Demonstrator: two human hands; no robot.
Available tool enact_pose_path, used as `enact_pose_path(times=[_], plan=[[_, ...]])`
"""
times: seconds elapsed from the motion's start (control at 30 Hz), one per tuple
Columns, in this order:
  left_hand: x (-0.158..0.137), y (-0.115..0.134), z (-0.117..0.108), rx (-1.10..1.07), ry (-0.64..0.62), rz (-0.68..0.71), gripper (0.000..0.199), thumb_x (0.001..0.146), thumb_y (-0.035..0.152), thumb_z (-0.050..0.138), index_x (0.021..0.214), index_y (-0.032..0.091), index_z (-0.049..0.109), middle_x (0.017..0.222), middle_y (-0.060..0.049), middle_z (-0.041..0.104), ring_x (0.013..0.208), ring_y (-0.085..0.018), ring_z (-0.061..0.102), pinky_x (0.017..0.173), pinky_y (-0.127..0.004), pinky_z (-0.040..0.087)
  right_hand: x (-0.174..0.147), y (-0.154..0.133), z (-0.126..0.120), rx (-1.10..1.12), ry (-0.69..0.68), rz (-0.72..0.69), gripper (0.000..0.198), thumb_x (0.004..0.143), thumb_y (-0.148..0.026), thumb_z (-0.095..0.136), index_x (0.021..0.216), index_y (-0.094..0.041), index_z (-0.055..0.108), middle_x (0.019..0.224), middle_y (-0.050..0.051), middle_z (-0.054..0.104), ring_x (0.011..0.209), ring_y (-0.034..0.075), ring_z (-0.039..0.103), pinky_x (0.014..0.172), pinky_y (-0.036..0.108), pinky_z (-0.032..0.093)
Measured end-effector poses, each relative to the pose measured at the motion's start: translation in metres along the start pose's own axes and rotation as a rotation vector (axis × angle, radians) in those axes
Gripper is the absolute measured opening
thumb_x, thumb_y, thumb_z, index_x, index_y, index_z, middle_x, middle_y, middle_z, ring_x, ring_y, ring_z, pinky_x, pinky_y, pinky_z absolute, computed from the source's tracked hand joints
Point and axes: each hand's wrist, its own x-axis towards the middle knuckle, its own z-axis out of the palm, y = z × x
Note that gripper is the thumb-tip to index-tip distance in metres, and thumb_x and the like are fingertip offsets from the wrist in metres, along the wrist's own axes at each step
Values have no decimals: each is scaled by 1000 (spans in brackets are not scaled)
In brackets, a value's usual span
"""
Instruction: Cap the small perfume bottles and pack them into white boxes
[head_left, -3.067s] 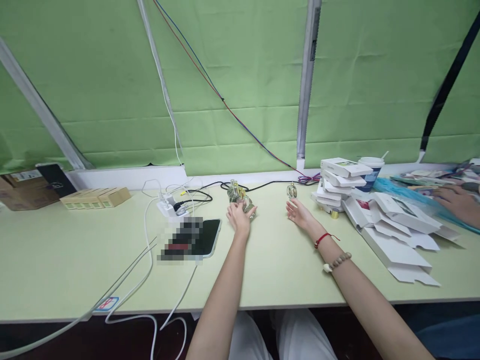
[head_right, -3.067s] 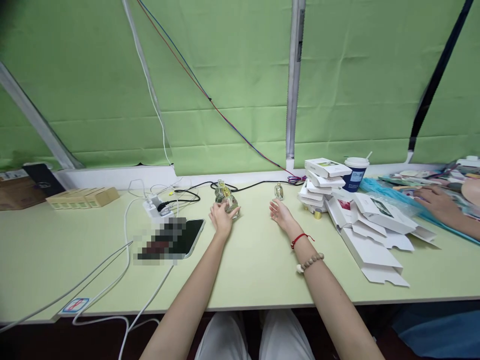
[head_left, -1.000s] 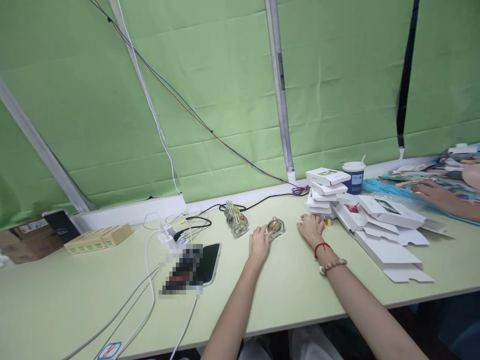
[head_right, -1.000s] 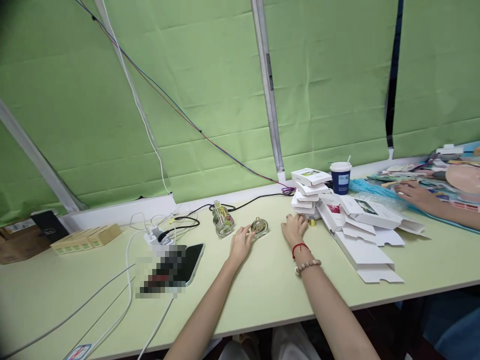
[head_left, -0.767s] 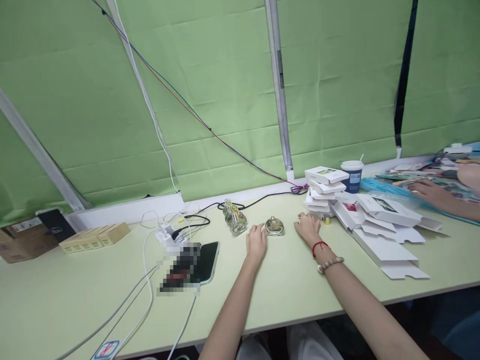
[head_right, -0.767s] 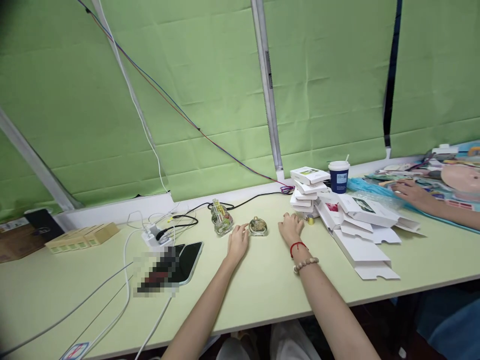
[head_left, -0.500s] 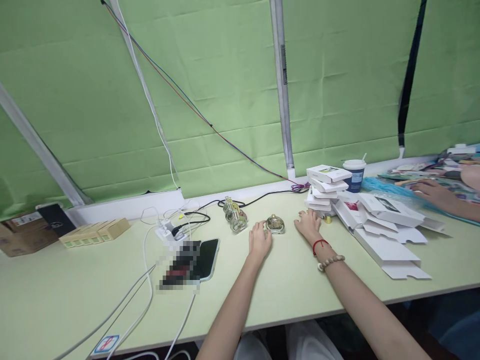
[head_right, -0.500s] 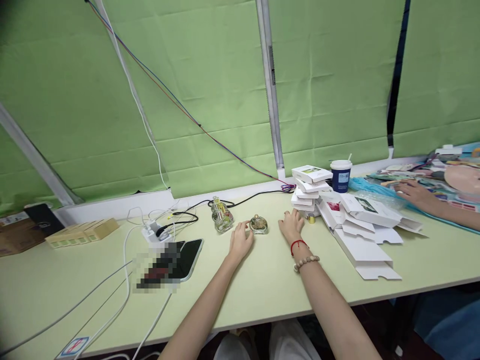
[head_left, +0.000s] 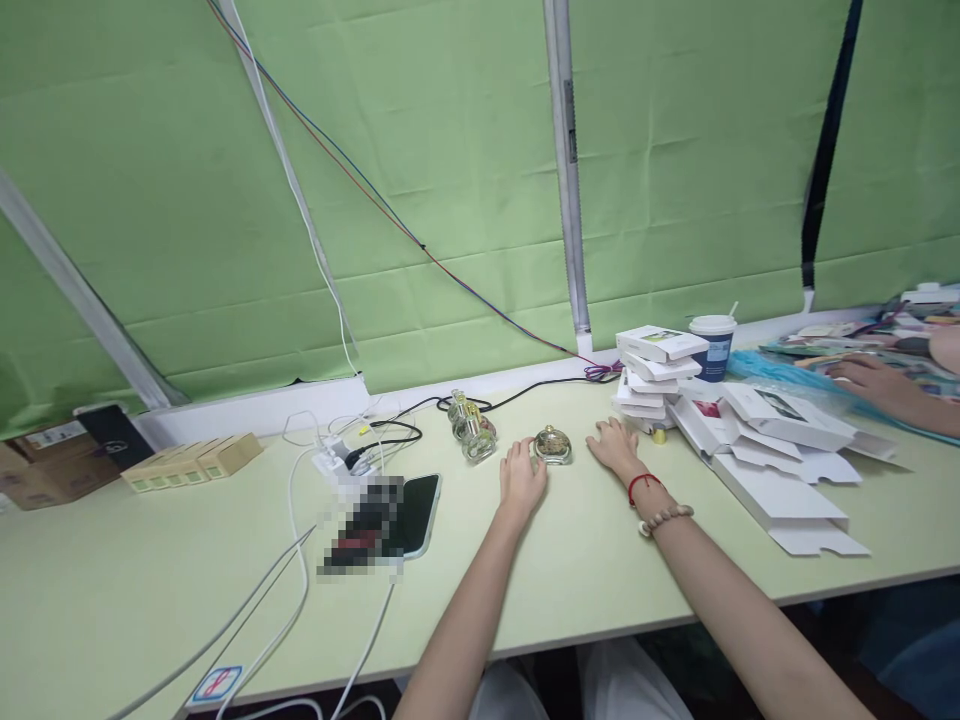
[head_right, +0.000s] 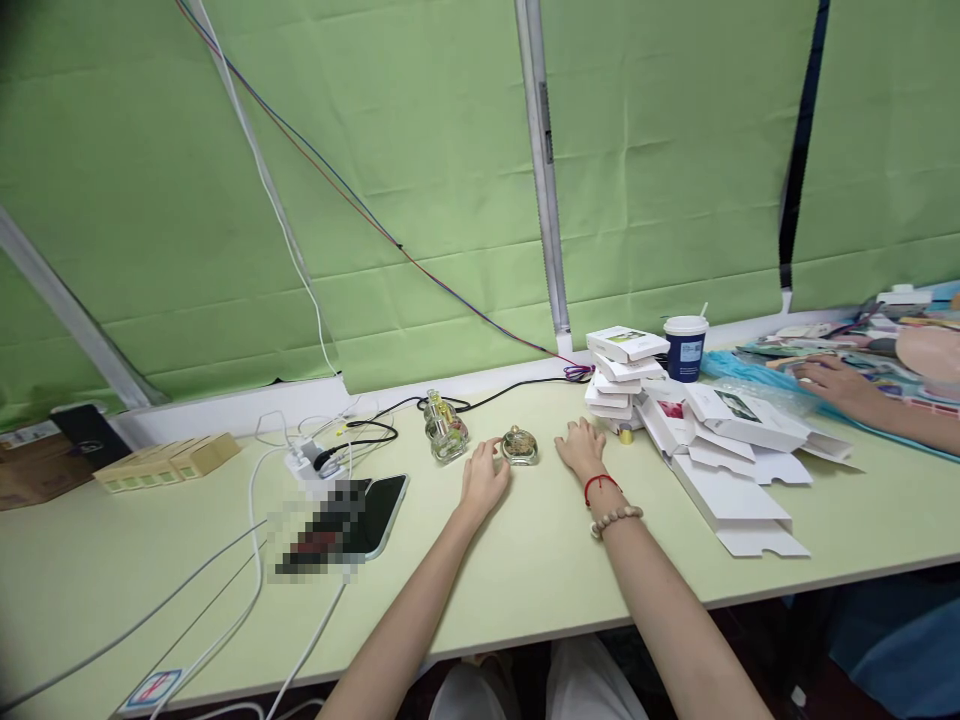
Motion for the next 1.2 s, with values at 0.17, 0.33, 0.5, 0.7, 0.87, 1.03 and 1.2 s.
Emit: enact_pose_path(times=[0.17, 0.33, 0.5, 0.7, 0.87, 1.03, 1.2], plan=[[-1, 4, -1, -40, 24, 10, 36, 82, 20, 41, 117, 17, 48, 115, -9, 56, 110, -22, 49, 93, -37, 34, -4, -10, 2, 99, 69, -205, 39, 76, -18, 51, 114, -15, 56, 114, 11, 59, 111, 23, 49, 96, 37, 27], [-1, 7, -2, -63, 75, 47, 38, 81, 19, 41, 119, 16, 46, 116, -10, 55, 110, -21, 49, 93, -37, 34, -4, -17, 3, 313, 54, -244, 43, 74, -15, 52, 116, -18, 54, 93, 3, 67, 91, 17, 59, 86, 30, 35], [0, 4, 1, -123, 83, 98, 47, 76, 16, 45, 123, 15, 43, 122, -10, 53, 113, -23, 46, 97, -38, 33, -5, -15, 6, 265, 74, -224, 33, 73, -23, 59, 105, -20, 64, 116, 7, 59, 109, 23, 50, 87, 32, 37], [-2, 1, 6, -257, 19, 195, 59, 72, 12, 48, 129, 17, 39, 129, -8, 49, 116, -23, 42, 100, -38, 32, -3, -13, 11, 225, -50, -343, 30, 83, -17, 46, 105, -23, 65, 110, 4, 65, 107, 20, 54, 88, 33, 37], [3, -3, 8, -299, 83, 196, 45, 75, 15, 51, 120, 17, 47, 114, -9, 54, 108, -21, 47, 95, -37, 36, -1, -13, 12, 238, -16, -319, 31, 82, -16, 48, 109, -21, 63, 111, 4, 65, 105, 19, 56, 86, 32, 39], [5, -4, 9, -306, 89, 180, 38, 73, 27, 62, 110, 19, 53, 95, -6, 56, 91, -19, 51, 84, -35, 41, -2, -12, 11, 258, -19, -349, 29, 81, -15, 48, 104, -23, 65, 103, 3, 68, 98, 19, 59, 82, 30, 41], [7, -6, 15, -389, 79, 155, 35, 72, 15, 55, 107, 17, 54, 107, -8, 59, 100, -19, 52, 91, -36, 40, -2, -13, 14, 373, 23, -322, 29, 78, -12, 50, 100, -21, 67, 97, 5, 69, 95, 21, 60, 84, 35, 42]])
